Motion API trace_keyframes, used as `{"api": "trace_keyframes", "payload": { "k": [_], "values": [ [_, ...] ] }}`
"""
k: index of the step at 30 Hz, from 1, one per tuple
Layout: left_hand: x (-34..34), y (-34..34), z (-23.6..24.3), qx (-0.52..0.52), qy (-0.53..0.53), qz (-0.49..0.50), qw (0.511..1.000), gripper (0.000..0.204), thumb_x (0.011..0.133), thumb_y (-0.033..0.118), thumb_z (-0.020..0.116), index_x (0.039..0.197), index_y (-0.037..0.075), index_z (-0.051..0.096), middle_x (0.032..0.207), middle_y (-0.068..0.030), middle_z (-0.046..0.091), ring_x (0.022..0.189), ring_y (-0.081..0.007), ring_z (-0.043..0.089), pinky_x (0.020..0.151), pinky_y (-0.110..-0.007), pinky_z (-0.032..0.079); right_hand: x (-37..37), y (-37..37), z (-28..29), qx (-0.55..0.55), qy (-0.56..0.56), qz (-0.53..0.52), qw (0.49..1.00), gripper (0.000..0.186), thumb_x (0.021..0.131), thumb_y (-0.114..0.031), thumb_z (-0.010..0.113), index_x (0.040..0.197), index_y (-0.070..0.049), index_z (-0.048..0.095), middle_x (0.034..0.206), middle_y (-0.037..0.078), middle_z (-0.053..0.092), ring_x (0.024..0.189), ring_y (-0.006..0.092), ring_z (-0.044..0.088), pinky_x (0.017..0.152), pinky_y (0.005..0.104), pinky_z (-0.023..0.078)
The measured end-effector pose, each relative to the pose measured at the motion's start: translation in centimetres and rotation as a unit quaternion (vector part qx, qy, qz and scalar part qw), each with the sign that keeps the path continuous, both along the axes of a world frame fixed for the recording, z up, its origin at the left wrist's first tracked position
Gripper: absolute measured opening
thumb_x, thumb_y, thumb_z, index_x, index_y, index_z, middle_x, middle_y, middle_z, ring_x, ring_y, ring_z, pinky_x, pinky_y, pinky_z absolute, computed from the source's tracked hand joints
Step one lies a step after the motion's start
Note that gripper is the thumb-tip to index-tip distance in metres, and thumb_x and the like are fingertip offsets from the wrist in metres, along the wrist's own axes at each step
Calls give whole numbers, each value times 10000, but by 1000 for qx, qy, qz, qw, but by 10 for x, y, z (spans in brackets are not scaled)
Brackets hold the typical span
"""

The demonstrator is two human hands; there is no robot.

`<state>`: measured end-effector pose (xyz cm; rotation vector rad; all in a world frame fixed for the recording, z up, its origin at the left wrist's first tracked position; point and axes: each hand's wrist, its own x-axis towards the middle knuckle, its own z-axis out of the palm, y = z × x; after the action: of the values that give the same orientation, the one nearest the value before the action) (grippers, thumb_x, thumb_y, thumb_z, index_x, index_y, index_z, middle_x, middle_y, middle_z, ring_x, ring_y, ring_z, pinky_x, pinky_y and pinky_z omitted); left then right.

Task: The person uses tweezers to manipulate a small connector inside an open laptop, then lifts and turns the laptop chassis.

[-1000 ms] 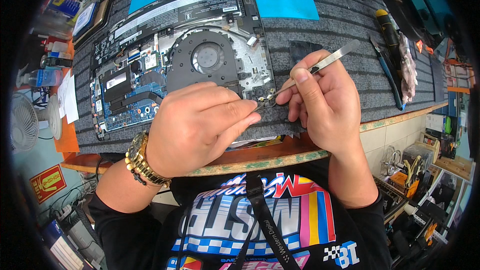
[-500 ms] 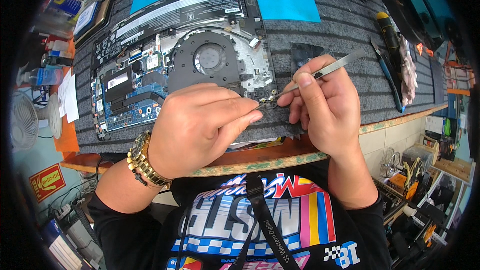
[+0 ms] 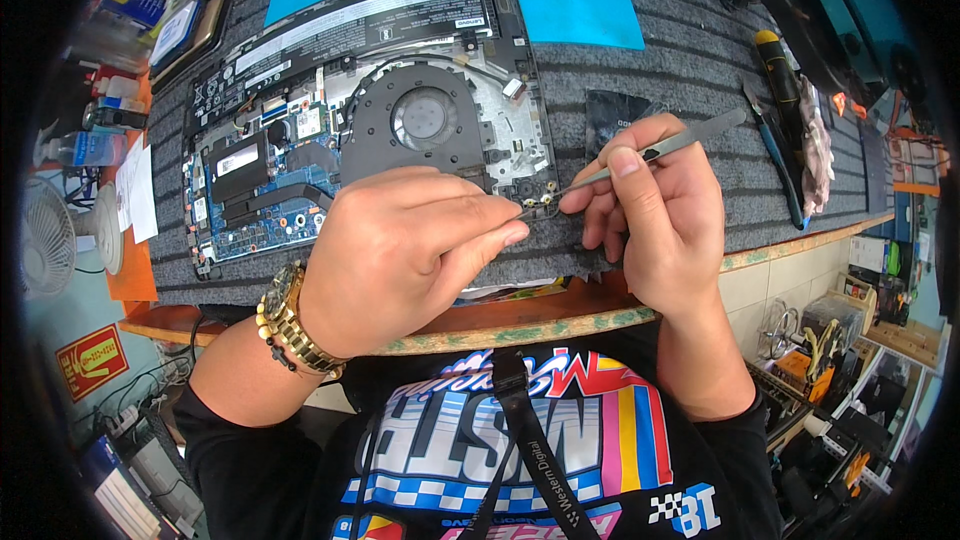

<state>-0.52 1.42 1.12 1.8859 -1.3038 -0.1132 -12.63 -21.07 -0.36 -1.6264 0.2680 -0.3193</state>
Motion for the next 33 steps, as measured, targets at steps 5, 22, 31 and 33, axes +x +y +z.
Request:
{"api": "trace_keyframes", "payload": {
  "k": [5, 22, 31, 33],
  "values": [
    [0, 0, -1, 1, -4, 2, 1000, 130, 950, 103, 920, 1034, 18, 869, 911, -132, 827, 794, -307, 798, 708, -397, 638, 0, -2, 0, -33, 11, 13, 999, 190, 1246, -177, 566, 1175, -2, 582, 889, 163, 804, 563, 73, 622, 489, 191, 456],
    [0, 0, -1, 0, 5, 3, 1000, 137, 945, 104, 929, 1031, 15, 870, 891, -131, 822, 765, -301, 785, 676, -396, 613, -11, 3, 1, 81, -55, -25, 995, 120, 1219, -112, 598, 1190, 4, 602, 921, 144, 803, 644, 71, 637, 569, 218, 487],
    [0, -1, -1, 0, 10, 3, 1000, 135, 947, 103, 929, 1022, 9, 869, 896, -132, 824, 765, -306, 783, 671, -398, 608, -45, -20, -1, 0, -204, -33, 978, 120, 1175, -85, 611, 1234, 10, 568, 976, 247, 750, 689, 144, 604, 642, 276, 535],
    [0, -1, 0, 1, 9, 4, 1000, 126, 950, 100, 926, 1017, 9, 869, 894, -131, 823, 760, -304, 781, 669, -398, 606, -51, -28, -2, 29, -210, -50, 976, 145, 1162, -99, 631, 1238, 8, 570, 978, 244, 741, 697, 156, 607, 649, 285, 539]
  ]
}}
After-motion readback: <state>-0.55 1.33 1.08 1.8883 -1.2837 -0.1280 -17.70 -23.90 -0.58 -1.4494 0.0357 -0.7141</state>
